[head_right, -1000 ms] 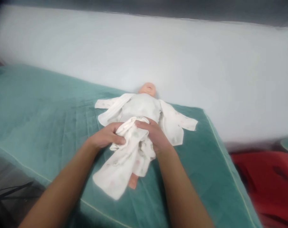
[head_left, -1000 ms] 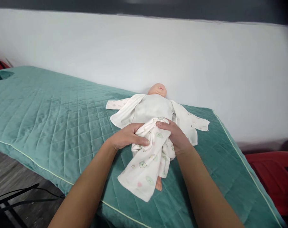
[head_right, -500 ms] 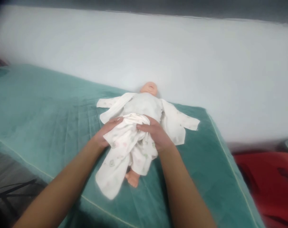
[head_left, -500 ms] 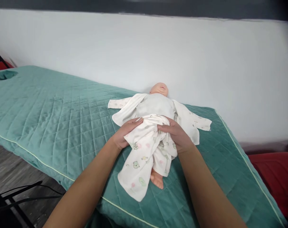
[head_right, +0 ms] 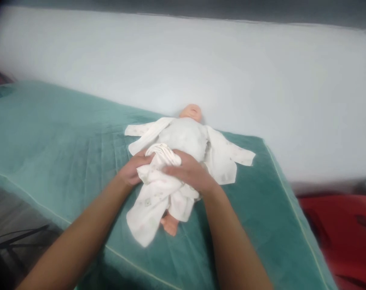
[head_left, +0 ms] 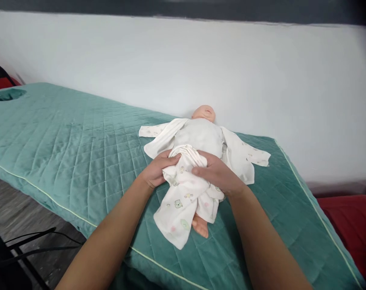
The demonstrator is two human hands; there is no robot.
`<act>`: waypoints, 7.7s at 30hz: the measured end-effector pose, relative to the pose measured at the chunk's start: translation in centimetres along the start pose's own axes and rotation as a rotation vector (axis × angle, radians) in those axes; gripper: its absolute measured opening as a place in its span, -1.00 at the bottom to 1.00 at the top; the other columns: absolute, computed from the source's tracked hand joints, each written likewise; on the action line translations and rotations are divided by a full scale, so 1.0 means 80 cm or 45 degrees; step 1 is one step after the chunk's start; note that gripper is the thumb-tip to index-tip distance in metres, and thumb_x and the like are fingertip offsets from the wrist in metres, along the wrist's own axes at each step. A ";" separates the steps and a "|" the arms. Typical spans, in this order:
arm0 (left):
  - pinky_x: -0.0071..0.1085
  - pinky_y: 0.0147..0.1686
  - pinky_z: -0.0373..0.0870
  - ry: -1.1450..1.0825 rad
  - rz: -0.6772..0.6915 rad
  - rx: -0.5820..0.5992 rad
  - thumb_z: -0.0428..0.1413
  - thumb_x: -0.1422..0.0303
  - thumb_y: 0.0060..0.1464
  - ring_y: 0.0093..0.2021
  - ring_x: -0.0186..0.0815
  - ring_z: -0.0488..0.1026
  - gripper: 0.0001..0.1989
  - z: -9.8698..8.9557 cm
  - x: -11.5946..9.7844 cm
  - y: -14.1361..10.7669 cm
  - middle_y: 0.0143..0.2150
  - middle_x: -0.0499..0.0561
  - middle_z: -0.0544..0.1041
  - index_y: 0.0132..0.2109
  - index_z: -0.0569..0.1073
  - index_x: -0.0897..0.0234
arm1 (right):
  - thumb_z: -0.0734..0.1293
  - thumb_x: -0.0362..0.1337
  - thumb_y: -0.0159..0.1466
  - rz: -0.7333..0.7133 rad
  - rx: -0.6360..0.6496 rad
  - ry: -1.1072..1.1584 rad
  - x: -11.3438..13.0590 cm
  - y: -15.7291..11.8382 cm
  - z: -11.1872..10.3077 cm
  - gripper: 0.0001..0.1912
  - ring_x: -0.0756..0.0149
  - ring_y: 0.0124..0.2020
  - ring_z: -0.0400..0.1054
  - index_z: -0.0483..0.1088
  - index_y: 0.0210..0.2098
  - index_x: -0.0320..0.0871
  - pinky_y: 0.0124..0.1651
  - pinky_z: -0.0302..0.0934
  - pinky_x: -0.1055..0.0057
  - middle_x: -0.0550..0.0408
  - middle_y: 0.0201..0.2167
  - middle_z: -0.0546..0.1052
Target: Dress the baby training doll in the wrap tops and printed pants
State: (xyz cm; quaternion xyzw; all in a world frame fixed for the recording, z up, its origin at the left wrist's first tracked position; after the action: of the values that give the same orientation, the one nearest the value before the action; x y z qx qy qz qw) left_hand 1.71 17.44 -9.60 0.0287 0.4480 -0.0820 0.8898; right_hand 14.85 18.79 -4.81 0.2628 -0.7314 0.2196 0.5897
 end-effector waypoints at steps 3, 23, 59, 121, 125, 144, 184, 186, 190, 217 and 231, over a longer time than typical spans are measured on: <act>-0.44 -0.37 0.40 -0.052 0.009 -0.049 0.39 0.27 -0.16 -0.42 -0.31 0.50 -0.62 -0.001 0.001 0.003 -0.37 0.07 0.60 -0.20 0.58 0.42 | 0.53 -0.14 0.07 0.062 0.226 -0.032 0.000 -0.005 0.014 -0.42 0.11 -0.10 0.46 0.47 0.08 -0.08 -0.06 0.34 0.24 0.07 -0.14 0.59; -0.39 -0.33 0.46 0.182 -0.075 0.191 0.41 0.34 -0.22 -0.38 -0.24 0.55 -0.53 0.012 0.006 -0.007 -0.30 0.14 0.63 -0.11 0.57 0.42 | 0.47 -0.08 0.15 -0.087 -0.190 0.202 -0.006 0.002 0.000 -0.61 0.22 -0.18 0.46 0.48 -0.12 -0.18 -0.12 0.33 0.35 0.04 -0.17 0.59; -0.42 -0.23 0.42 0.031 -0.113 -0.144 0.31 0.30 -0.02 -0.27 -0.27 0.52 -0.67 0.061 0.002 -0.096 -0.19 0.14 0.62 -0.12 0.58 0.41 | 0.38 -0.07 0.18 -0.206 0.000 -0.175 -0.003 0.004 0.015 -0.67 0.20 -0.18 0.45 0.54 -0.21 -0.18 -0.07 0.27 0.34 0.07 -0.20 0.61; -0.43 -0.31 0.27 1.173 0.346 -0.541 0.05 0.44 -0.02 -0.32 -0.30 0.38 -0.83 -0.026 -0.001 -0.131 -0.35 -0.07 0.49 -0.23 0.46 0.27 | 0.39 0.03 0.19 -0.029 0.240 -0.493 -0.020 -0.036 0.033 -0.59 0.11 -0.12 0.44 0.52 -0.10 -0.10 -0.05 0.28 0.26 0.07 -0.16 0.59; -0.40 -0.24 0.31 1.285 0.516 -0.538 0.05 0.43 0.00 -0.27 -0.29 0.42 -0.82 -0.030 -0.015 -0.113 -0.30 -0.06 0.52 -0.21 0.47 0.26 | 0.35 0.07 0.24 -0.039 0.251 -0.482 -0.015 -0.037 0.032 -0.57 0.11 -0.06 0.43 0.49 -0.05 -0.07 -0.02 0.27 0.26 0.09 -0.07 0.57; -0.39 -0.24 0.31 1.049 0.356 -0.557 0.15 0.32 -0.05 -0.29 -0.30 0.39 -0.78 -0.040 -0.022 -0.098 -0.29 -0.07 0.49 -0.20 0.42 0.26 | 0.38 0.03 0.20 0.020 0.017 -0.341 -0.017 -0.011 0.017 -0.58 0.12 -0.08 0.44 0.52 -0.11 -0.15 -0.04 0.27 0.29 0.04 -0.11 0.59; -0.40 -0.19 0.31 0.933 0.437 -0.849 0.15 0.26 0.06 -0.23 -0.29 0.40 -0.84 -0.027 -0.027 -0.157 -0.23 -0.02 0.50 -0.22 0.46 0.20 | 0.32 0.06 0.26 -0.080 0.050 -0.154 0.001 -0.032 -0.005 -0.62 0.36 -0.34 0.27 0.42 -0.30 -0.17 -0.26 0.13 0.43 0.16 -0.38 0.42; -0.38 -0.16 0.32 1.064 0.477 -0.725 0.16 0.27 0.04 -0.23 -0.27 0.42 -0.84 -0.011 -0.050 -0.115 -0.21 -0.01 0.53 -0.22 0.50 0.20 | 0.34 0.05 0.25 -0.042 0.074 -0.111 0.001 -0.027 -0.012 -0.63 0.40 -0.40 0.21 0.42 -0.33 -0.18 -0.32 0.08 0.46 0.18 -0.42 0.39; -0.38 -0.21 0.34 1.242 0.256 -0.087 0.17 0.21 0.03 -0.26 -0.24 0.45 -0.78 0.037 -0.060 -0.024 -0.26 0.00 0.57 -0.23 0.56 0.23 | 0.39 0.03 0.21 -0.068 0.000 0.014 -0.004 -0.012 -0.021 -0.63 0.44 -0.44 0.13 0.38 -0.40 -0.17 -0.38 0.01 0.49 0.21 -0.48 0.31; -0.49 -0.57 0.14 0.175 0.045 -0.212 0.31 0.29 -0.19 -0.58 -0.47 0.19 -0.68 -0.045 -0.029 0.044 -0.57 -0.14 0.26 -0.50 0.29 0.27 | 0.42 -0.08 0.10 0.027 -0.404 0.600 -0.045 -0.032 -0.093 -0.73 0.36 -0.51 0.18 0.37 -0.29 -0.08 -0.44 0.04 0.44 0.17 -0.48 0.35; -0.45 -0.41 0.21 1.003 0.223 -0.373 0.15 0.08 0.03 -0.43 -0.38 0.25 -0.68 -0.048 -0.030 0.055 -0.49 -0.11 0.36 -0.43 0.41 0.27 | 0.50 -0.17 0.05 -0.189 -0.712 0.588 -0.061 -0.026 -0.126 -0.69 0.43 -0.50 0.22 0.35 -0.29 -0.07 -0.41 0.09 0.47 0.26 -0.52 0.38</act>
State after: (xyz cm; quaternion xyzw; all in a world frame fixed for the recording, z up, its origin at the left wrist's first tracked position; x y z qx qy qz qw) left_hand -1.99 22.55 -10.06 -0.0308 0.7564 0.0754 0.6490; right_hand 24.52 24.18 -7.42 0.0874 -0.5898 0.0213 0.8025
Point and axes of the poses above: each hand's wrist, its own y-axis towards the middle knuckle, its own z-axis out of the palm, x = y × z, the point moved 7 cm from there along y, towards the middle knuckle
